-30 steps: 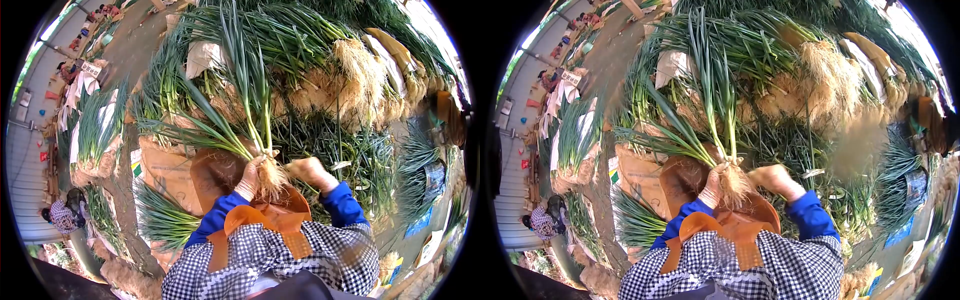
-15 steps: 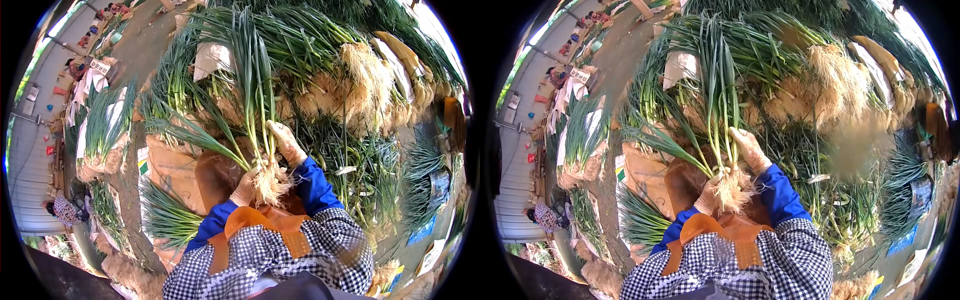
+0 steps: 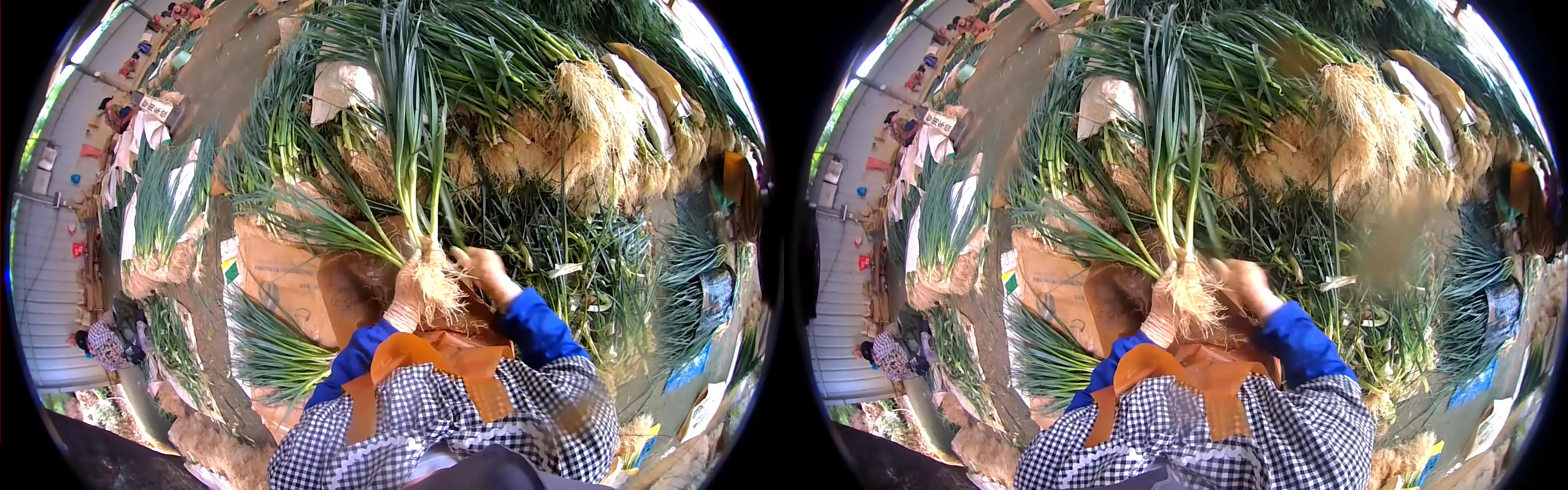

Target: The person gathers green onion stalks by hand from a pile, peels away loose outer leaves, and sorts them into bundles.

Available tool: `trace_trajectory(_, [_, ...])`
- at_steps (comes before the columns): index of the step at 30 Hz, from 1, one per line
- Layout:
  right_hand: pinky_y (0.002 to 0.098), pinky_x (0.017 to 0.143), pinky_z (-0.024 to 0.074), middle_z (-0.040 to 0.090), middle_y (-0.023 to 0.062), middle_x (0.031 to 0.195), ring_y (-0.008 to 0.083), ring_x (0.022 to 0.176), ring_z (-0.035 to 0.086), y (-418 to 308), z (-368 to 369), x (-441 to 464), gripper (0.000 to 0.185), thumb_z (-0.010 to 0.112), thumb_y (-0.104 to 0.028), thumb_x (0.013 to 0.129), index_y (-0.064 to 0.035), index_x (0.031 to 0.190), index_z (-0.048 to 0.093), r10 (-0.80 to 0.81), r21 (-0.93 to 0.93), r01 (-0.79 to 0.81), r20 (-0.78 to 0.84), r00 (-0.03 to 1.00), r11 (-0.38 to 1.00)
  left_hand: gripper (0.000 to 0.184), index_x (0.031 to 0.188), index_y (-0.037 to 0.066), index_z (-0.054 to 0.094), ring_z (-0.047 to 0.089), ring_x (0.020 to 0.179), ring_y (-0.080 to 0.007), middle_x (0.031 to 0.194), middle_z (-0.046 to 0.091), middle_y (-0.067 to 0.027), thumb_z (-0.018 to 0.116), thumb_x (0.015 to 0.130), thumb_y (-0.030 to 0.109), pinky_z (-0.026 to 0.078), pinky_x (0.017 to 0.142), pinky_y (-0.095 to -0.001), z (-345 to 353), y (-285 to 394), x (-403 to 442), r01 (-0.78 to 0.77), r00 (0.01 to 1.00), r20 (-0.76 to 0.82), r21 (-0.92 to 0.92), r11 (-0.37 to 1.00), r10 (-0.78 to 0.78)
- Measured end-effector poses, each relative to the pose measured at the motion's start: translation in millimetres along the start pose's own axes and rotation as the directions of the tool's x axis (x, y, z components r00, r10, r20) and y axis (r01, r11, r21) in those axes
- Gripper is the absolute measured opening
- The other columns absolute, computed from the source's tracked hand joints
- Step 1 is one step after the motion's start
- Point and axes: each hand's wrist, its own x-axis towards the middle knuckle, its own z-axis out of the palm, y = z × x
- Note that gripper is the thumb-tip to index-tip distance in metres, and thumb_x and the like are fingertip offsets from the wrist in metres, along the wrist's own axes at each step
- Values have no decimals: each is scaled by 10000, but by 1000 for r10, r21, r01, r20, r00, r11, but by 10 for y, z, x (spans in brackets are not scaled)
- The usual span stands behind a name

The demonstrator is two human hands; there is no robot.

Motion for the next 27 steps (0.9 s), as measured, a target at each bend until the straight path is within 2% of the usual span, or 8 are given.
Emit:
trace_trajectory(1, [371,589,519,682,61,825,264,626,648,353,-94,-53,417,469,-497,878,-138,923,676,-109,-431,101,7,994,897,324,1148,26,525,580,858,-228,964,585,-117,422,955,265,480,805,-355,-80,104,17,58,989,133,68,996,-67])
trace_trajectory(3, [391,592,521,677,84,876,281,661,654,821,-345,-145,480,473,-560,841,-141,981,659,3,-547,-20,-32,999,837,295,1102,21,546,582,839,-225,924,594,-116,444,949,252,491,773,-354,112,75,10,117,989,111,-181,976,-98])
trace_trajectory(5, [379,658,525,665,141,879,287,746,653,511,-587,-80,492,477,-521,865,-106,1095,610,179,-560,-141,14,984,817,272,1079,2,554,586,832,-224,903,600,-115,459,945,219,501,752,-341,-168,170,84,46,995,77,182,982,-61])
trace_trajectory(7, [327,754,503,659,143,946,227,867,643,-15,-631,-46,429,516,-426,887,-68,1105,608,-178,-173,138,-238,955,975,262,1098,-6,541,587,831,-218,915,600,-116,458,945,189,504,746,-322,-135,100,128,49,998,44,107,993,-54])
trace_trajectory(9, [289,801,469,653,79,956,169,887,614,-373,-443,78,367,522,-306,922,-25,1158,533,-320,702,330,-151,935,631,261,1111,-10,530,586,822,-215,914,600,-115,454,946,178,504,737,-317,-6,28,97,-42,996,-65,169,985,54])
trace_trajectory(17, [177,575,411,534,-48,768,54,647,488,-175,-169,387,206,548,-280,919,-78,938,577,9,858,41,-52,999,512,275,1076,20,539,587,778,-179,876,597,-65,450,956,251,495,680,-292,153,94,-79,20,989,145,131,991,-40])
trace_trajectory(23, [253,717,492,630,16,877,124,766,594,-453,59,686,320,502,-287,935,-29,1110,571,-408,936,1,152,900,351,285,1140,8,527,584,878,-193,936,594,-77,473,946,210,498,775,-317,-14,104,-5,107,984,128,140,984,-125])
trace_trajectory(27, [332,732,494,654,117,959,209,851,616,-44,-70,535,319,539,-300,889,-23,1031,606,-195,305,166,69,978,938,296,1158,-6,508,574,906,-176,1004,577,-96,526,905,146,491,803,-313,22,256,-119,61,942,318,147,987,-106])
